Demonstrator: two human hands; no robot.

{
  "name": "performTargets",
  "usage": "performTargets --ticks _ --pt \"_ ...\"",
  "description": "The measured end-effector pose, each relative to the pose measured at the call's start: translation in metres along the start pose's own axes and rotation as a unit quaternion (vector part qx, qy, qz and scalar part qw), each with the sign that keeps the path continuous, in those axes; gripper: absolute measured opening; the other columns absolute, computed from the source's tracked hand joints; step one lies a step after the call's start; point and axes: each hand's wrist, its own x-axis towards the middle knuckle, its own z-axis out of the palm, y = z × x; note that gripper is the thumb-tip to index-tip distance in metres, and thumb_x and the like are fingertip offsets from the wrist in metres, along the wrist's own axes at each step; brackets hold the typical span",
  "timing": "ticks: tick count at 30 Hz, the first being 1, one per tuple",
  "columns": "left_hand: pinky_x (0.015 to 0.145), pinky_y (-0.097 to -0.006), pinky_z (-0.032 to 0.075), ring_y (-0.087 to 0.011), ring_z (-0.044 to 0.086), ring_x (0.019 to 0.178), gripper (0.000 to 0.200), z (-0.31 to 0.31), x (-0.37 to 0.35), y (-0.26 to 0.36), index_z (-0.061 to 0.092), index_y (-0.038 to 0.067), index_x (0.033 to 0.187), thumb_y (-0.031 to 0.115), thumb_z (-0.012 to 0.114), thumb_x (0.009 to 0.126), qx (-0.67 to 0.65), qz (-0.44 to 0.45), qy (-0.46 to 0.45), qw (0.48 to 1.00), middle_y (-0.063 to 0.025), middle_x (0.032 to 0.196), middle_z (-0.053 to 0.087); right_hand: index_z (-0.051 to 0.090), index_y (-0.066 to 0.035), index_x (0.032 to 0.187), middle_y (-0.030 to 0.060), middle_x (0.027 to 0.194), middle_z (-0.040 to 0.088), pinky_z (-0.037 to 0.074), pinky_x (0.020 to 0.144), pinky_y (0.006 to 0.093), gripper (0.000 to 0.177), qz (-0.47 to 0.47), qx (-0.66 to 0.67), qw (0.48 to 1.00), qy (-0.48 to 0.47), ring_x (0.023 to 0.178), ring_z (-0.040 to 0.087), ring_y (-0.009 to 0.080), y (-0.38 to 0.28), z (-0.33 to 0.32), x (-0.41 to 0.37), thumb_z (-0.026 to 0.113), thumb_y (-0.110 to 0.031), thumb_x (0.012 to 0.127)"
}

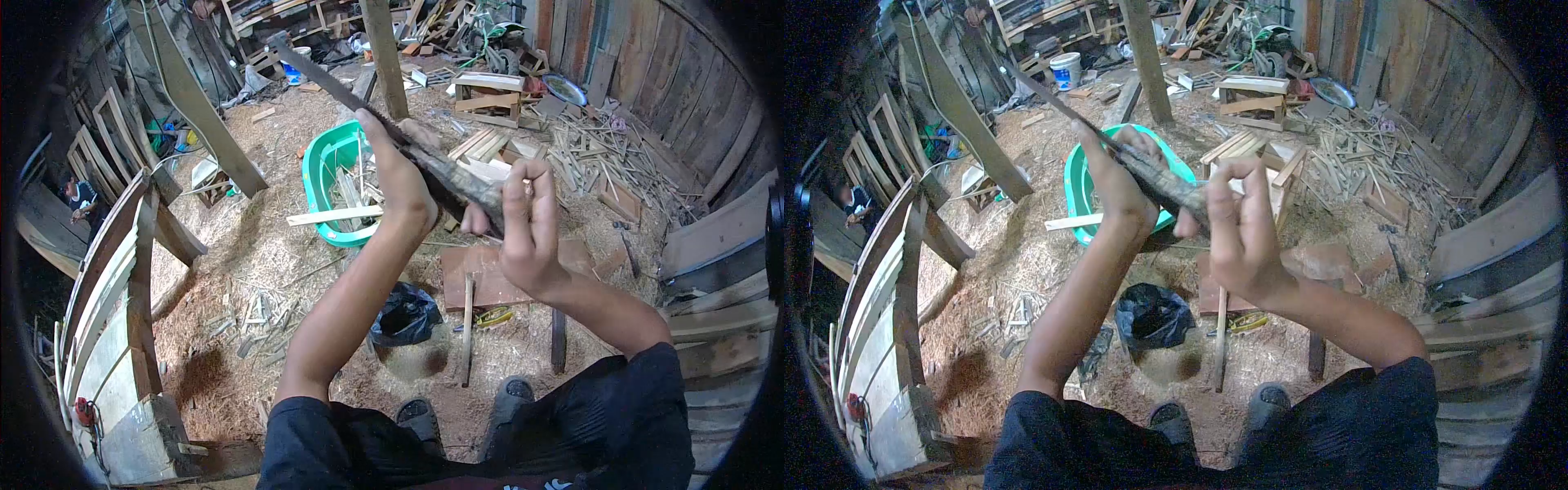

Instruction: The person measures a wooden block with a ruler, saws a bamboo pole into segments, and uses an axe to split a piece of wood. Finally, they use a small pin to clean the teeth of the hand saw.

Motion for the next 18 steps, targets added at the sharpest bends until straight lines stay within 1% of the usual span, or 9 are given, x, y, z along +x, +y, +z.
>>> performTargets --ticks 1,2,4,5,6,9,10,13,18 --pt "0.054 -0.0329 0.041 -0.0185 0.046 0.052 0.075 -0.001 -0.003 -0.001 0.044 0.01 0.064 0.079 0.028 0.088 -0.036 -0.029 -0.014 0.999 -0.0055 0.055 0.044 0.034 -0.006 0.108 0.0044 0.074 0.051 0.045 0.061 0.0264 0.013 0.0 -0.033 0.999 -0.019 0.062 0.051 0.0104 -0.003 0.003 -0.002 0.039 -0.017 0.105" --pt "0.047 -0.0315 0.038 -0.0179 0.039 0.046 0.075 0.0 -0.002 -0.001 0.041 0.01 0.063 0.079 0.026 0.089 -0.037 -0.021 -0.018 0.999 -0.0048 0.053 0.04 0.04 -0.003 0.106 0.0077 0.082 0.055 0.047 0.065 0.0284 0.013 0.039 -0.062 0.996 -0.059 0.068 0.056 0.0164 -0.015 -0.002 -0.002 0.045 -0.014 0.103" --pt "0.043 -0.0306 0.037 -0.0181 0.039 0.045 0.075 -0.011 0.001 0.003 0.041 0.009 0.063 0.078 0.025 0.09 -0.049 -0.011 -0.096 0.994 -0.0049 0.053 0.039 0.045 -0.002 0.102 0.0106 0.088 0.057 0.047 0.068 0.0307 0.012 -0.162 -0.291 0.94 -0.076 0.072 0.057 0.0213 -0.027 -0.014 0.015 0.049 -0.013 0.1" --pt "0.041 -0.0301 0.036 -0.0182 0.039 0.044 0.075 -0.015 0.003 0.004 0.04 0.009 0.063 0.077 0.024 0.09 -0.057 -0.006 -0.135 0.989 -0.0049 0.052 0.038 0.047 -0.002 0.099 0.012 0.092 0.058 0.049 0.074 0.0317 0.008 -0.214 -0.363 0.903 -0.08 0.08 0.06 0.0215 -0.04 -0.015 0.02 0.051 -0.009 0.097" --pt "0.039 -0.0279 0.037 -0.0168 0.041 0.039 0.076 -0.012 0.0 0.005 0.038 0.011 0.058 0.077 0.022 0.091 -0.036 0.018 -0.119 0.992 -0.0032 0.05 0.038 0.049 -0.001 0.095 0.0135 0.096 0.059 0.05 0.08 0.0326 0.005 -0.268 -0.429 0.859 -0.077 0.088 0.062 0.0217 -0.052 -0.016 0.024 0.053 -0.005 0.095" --pt "0.038 -0.027 0.037 -0.0168 0.042 0.039 0.076 -0.014 -0.005 0.008 0.039 0.009 0.058 0.076 0.022 0.091 -0.022 0.024 -0.162 0.986 -0.0035 0.05 0.039 0.051 0.0 0.099 0.0148 0.098 0.061 0.05 0.084 0.0344 0.009 -0.261 -0.389 0.874 -0.132 0.092 0.063 0.0233 -0.052 -0.018 0.021 0.057 -0.002 0.092" --pt "0.038 -0.0264 0.037 -0.0172 0.041 0.039 0.077 -0.013 -0.008 0.01 0.039 0.009 0.058 0.075 0.021 0.092 -0.024 0.015 -0.163 0.986 -0.0043 0.05 0.038 0.058 0.0 0.099 0.0153 0.097 0.062 0.051 0.079 0.0363 0.013 -0.237 -0.34 0.901 -0.126 0.089 0.064 0.0278 -0.046 -0.015 0.016 0.063 -0.002 0.088" --pt "0.037 -0.0267 0.036 -0.0177 0.042 0.039 0.077 -0.012 -0.012 0.008 0.039 0.009 0.058 0.075 0.02 0.092 -0.021 0.03 -0.199 0.979 -0.0051 0.049 0.038 0.058 0.0 0.099 0.0151 0.095 0.065 0.054 0.076 0.0353 0.013 -0.246 -0.303 0.911 -0.133 0.085 0.066 0.027 -0.04 -0.01 0.013 0.064 -0.002 0.087" --pt "0.043 -0.027 0.032 -0.0155 0.039 0.044 0.078 -0.016 -0.017 0.0 0.039 0.008 0.057 0.074 0.018 0.093 -0.006 0.046 -0.213 0.976 -0.005 0.049 0.038 0.06 0.001 0.098 0.0155 0.096 0.068 0.054 0.078 0.0346 0.014 -0.23 -0.309 0.911 -0.148 0.087 0.068 0.0253 -0.04 -0.006 0.014 0.066 -0.001 0.085"
